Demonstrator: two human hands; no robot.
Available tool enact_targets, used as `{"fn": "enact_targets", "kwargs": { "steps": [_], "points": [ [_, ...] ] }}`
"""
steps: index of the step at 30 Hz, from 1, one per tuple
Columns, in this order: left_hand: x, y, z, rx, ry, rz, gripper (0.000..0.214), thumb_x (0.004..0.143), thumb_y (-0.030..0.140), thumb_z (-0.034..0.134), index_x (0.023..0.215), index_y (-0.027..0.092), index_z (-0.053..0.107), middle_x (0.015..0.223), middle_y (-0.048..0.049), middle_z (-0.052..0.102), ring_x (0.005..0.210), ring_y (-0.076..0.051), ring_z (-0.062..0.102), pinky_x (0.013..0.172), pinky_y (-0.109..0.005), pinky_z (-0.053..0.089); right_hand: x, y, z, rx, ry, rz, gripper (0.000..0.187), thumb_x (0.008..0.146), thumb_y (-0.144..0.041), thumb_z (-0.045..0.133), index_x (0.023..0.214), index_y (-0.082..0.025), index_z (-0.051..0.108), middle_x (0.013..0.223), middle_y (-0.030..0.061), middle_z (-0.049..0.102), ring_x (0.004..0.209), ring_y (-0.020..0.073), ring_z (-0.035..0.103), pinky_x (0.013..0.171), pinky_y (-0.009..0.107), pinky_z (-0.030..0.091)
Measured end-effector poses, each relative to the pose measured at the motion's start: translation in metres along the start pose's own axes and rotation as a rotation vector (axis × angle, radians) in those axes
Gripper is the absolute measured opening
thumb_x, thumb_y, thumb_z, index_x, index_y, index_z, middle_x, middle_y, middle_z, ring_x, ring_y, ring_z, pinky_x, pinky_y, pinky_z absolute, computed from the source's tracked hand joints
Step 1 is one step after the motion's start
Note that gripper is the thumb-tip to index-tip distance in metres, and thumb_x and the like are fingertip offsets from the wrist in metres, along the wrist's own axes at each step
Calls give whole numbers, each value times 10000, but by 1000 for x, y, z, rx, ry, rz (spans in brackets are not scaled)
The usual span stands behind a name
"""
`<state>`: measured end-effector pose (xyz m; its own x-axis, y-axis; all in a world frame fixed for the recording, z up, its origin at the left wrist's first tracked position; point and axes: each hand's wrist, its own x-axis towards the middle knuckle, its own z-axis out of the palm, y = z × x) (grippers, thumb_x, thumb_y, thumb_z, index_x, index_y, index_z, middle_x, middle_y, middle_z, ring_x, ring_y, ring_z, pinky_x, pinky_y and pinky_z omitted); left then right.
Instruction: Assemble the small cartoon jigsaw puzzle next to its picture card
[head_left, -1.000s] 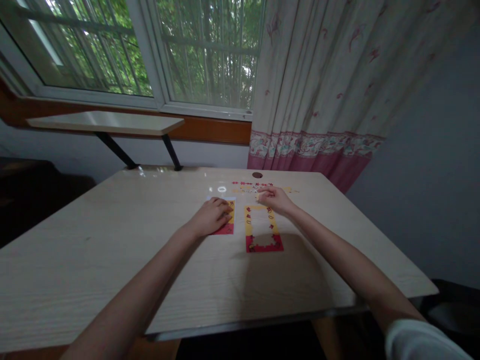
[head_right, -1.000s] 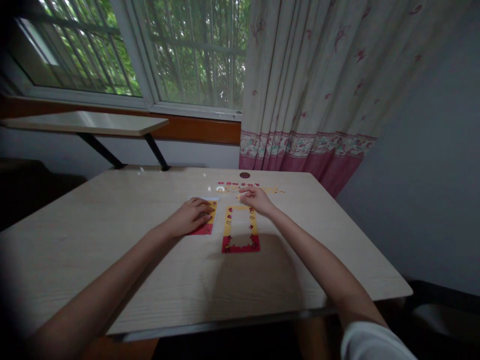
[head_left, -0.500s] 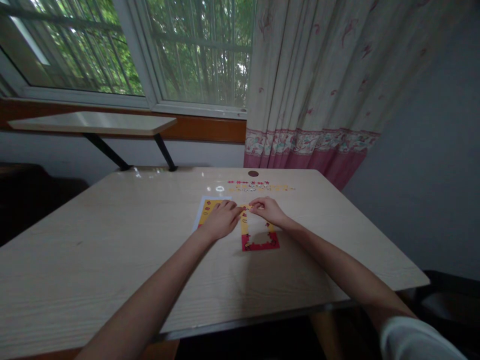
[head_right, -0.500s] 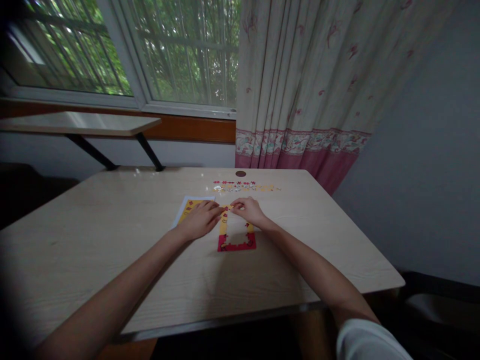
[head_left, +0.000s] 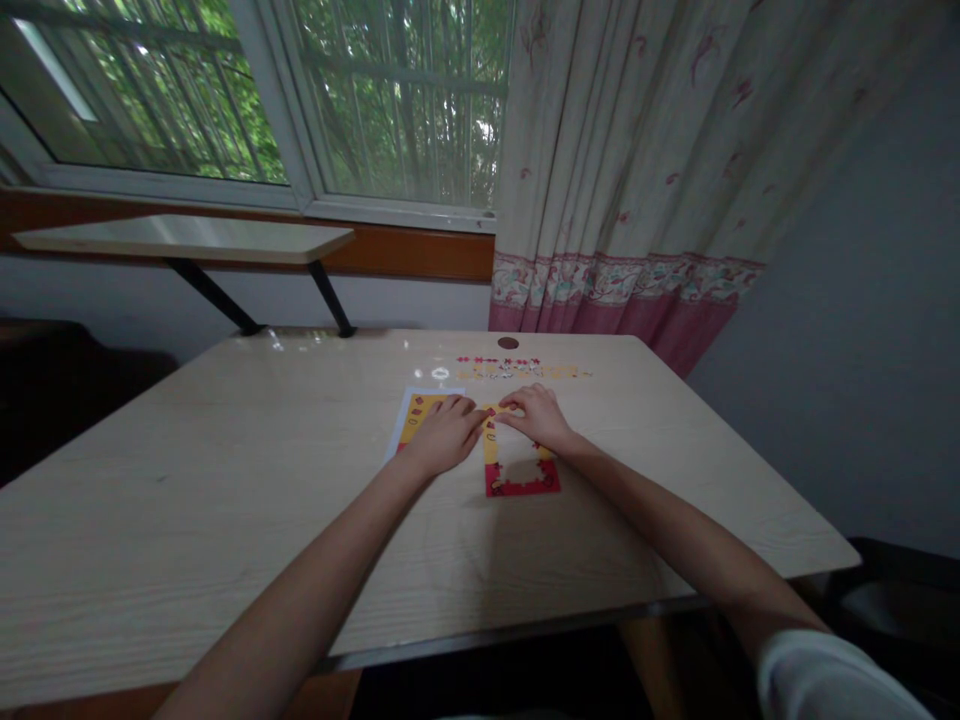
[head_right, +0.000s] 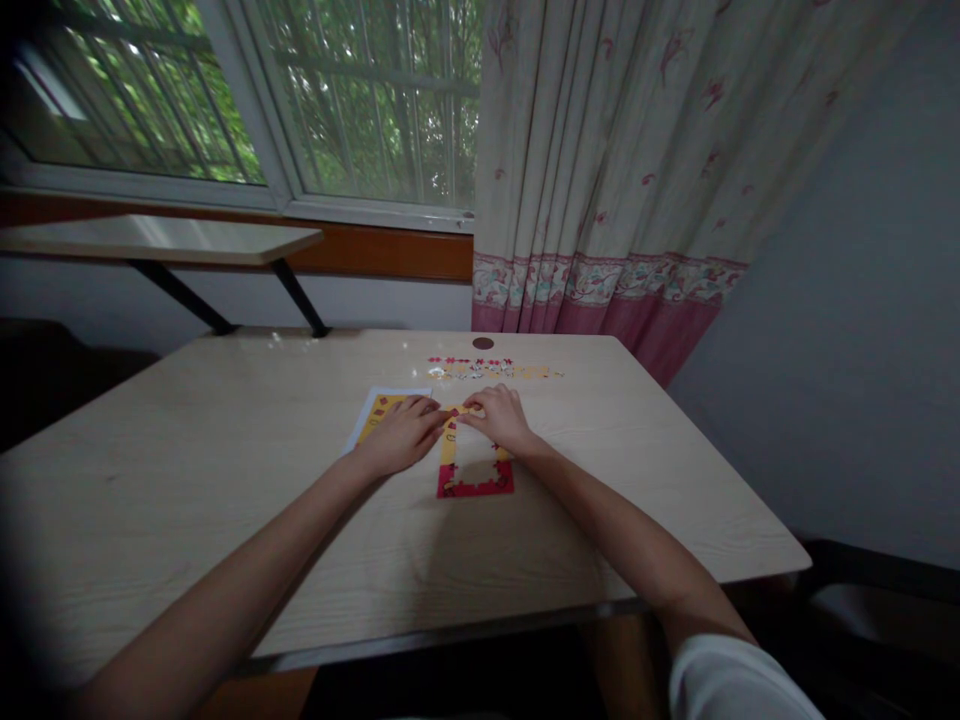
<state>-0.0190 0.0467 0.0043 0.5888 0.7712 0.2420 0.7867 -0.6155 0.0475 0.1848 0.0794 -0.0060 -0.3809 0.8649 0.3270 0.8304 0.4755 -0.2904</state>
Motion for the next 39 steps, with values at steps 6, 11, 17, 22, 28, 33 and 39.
{"fn": "enact_targets", "kwargs": {
  "steps": [6, 11, 17, 22, 28, 33, 39],
  "points": [
    [1, 1, 0, -9, 1, -7, 325, 923, 287, 395, 1181, 222, 582, 1098, -101, 575, 1064, -264, 467, 912, -420, 374, -1, 2, 1, -36, -3, -90, 272, 844, -465, 586, 939, -247, 719, 968, 47, 683, 938, 194, 513, 793, 300, 296],
    [1, 1, 0, -15, -4, -7, 336, 930, 289, 382, 1183, 210, 588, 1097, -110, 576, 1069, -267, 464, 919, -424, 370, -1, 1, -3, -104, -26, -161, 283, 874, -464, 544, 955, -257, 719, 965, 48, 681, 946, 200, 501, 778, 315, 280],
    [1, 3, -1, -35, -10, -19, 345, 932, 292, 366, 1181, 204, 588, 1096, -118, 582, 1075, -279, 459, 913, -446, 373, -1, -5, -12, -211, -87, -255, 307, 915, -411, 495, 1009, -213, 709, 969, 83, 682, 954, 215, 491, 783, 330, 265],
    [1, 3, -1, -33, -8, -22, 346, 935, 292, 369, 1187, 192, 584, 1093, -121, 583, 1072, -283, 461, 903, -436, 381, -2, -7, -17, -219, -123, -256, 292, 926, -374, 486, 1010, -202, 707, 991, 81, 690, 952, 216, 489, 788, 332, 268],
    [1, 3, -1, -17, -11, -12, 347, 936, 288, 373, 1191, 176, 581, 1092, -124, 582, 1074, -284, 458, 915, -427, 377, -1, -1, -12, -167, -121, -220, 273, 910, -383, 515, 1003, -209, 703, 992, 67, 698, 959, 212, 498, 787, 325, 278],
    [1, 3, 0, -2, 1, 11, 338, 936, 282, 371, 1181, 183, 582, 1100, -114, 583, 1092, -281, 448, 935, -428, 367, -1, -1, -9, -153, -101, -169, 275, 900, -409, 522, 979, -223, 709, 1004, 61, 692, 958, 209, 505, 782, 323, 291],
    [2, 4, -1, -21, -1, 17, 330, 927, 261, 386, 1179, 172, 580, 1107, -120, 581, 1097, -272, 452, 942, -420, 367, -1, -3, -11, -154, -100, -167, 274, 899, -406, 523, 967, -218, 710, 997, 72, 687, 959, 216, 514, 790, 324, 309]
  ]
}}
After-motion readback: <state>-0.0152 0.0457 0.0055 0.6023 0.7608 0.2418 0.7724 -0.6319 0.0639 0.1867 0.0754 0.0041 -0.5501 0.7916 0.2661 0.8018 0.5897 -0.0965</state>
